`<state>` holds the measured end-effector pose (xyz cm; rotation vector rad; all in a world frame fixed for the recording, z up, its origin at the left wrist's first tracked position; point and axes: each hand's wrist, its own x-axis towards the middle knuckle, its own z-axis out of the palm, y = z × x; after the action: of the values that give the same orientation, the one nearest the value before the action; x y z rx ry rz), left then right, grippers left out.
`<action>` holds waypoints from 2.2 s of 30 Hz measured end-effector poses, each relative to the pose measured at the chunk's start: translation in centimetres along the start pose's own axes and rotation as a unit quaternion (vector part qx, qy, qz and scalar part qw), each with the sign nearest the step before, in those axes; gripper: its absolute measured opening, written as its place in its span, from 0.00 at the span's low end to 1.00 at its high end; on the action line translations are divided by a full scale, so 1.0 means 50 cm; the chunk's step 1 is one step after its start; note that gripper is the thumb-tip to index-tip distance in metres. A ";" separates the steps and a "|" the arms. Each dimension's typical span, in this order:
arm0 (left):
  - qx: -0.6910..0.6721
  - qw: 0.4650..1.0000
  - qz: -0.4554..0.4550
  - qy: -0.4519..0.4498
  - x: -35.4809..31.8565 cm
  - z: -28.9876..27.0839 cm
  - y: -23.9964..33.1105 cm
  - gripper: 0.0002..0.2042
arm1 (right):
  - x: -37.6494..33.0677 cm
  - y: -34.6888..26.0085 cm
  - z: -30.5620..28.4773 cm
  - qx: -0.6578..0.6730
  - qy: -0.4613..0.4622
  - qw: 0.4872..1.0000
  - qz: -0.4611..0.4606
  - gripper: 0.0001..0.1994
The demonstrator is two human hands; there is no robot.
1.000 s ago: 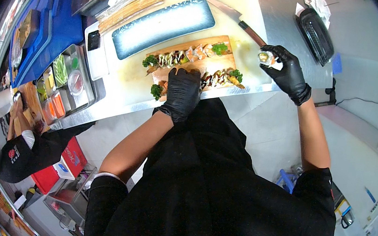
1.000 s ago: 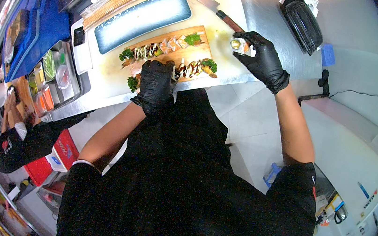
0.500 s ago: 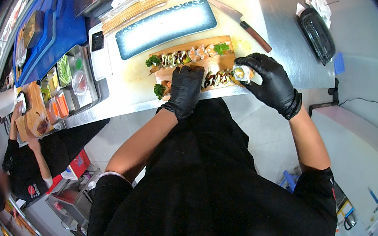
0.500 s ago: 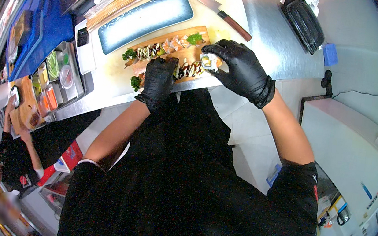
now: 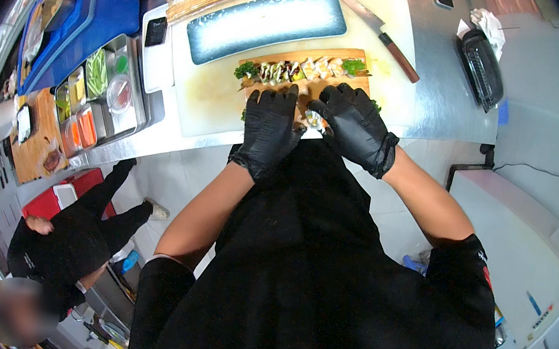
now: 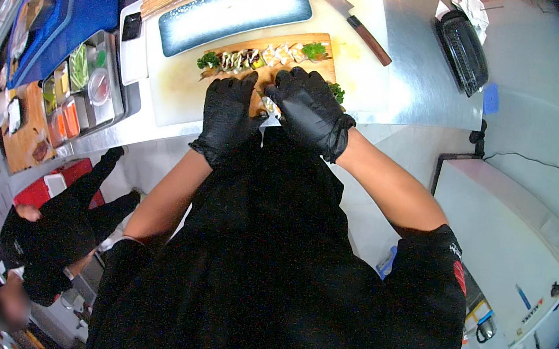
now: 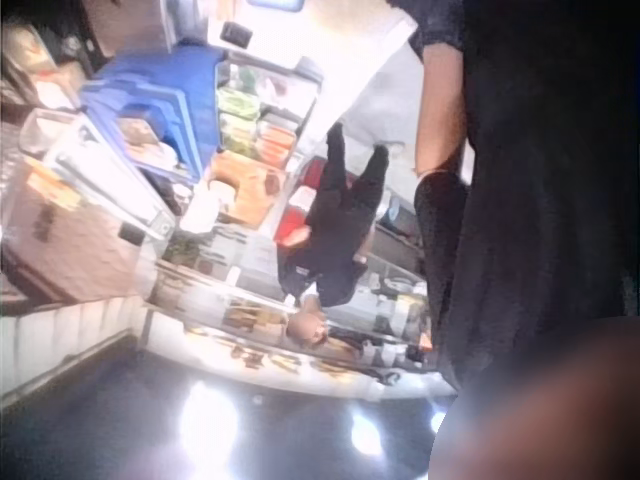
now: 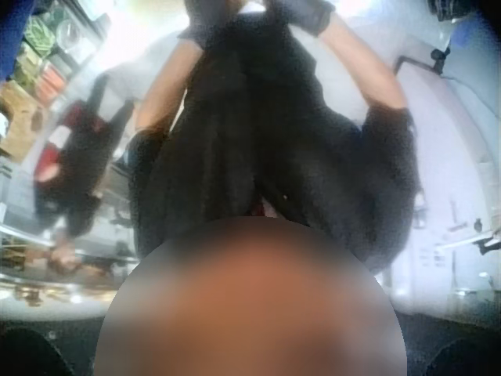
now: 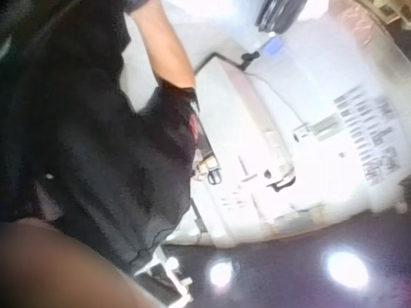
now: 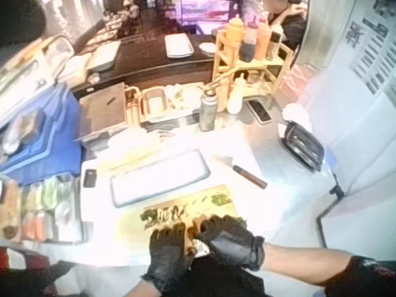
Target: The person assembles sushi rolls on a wooden board, placing them in a row and adding garnishes and sauces. They handle the sushi pieces by hand, arranging them carefully and applying toppings from nearby containers.
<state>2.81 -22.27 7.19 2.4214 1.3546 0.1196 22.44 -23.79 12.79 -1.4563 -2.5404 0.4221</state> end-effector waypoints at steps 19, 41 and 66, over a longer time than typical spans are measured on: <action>-0.025 0.995 0.037 0.091 0.002 0.043 -0.036 0.20 | 0.039 -0.016 0.083 -0.047 -0.038 0.998 0.034 0.17; -0.059 0.991 0.024 0.121 -0.008 0.034 -0.042 0.22 | 0.067 -0.020 0.091 -0.099 -0.065 0.993 -0.002 0.17; -0.142 0.984 0.004 0.111 -0.100 -0.114 -0.060 0.34 | 0.023 -0.012 -0.117 0.066 0.043 0.994 0.070 0.17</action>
<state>-3.71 -23.47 11.95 2.2233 1.3167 0.5605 23.10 -22.21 18.55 -1.5725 -2.3061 0.5240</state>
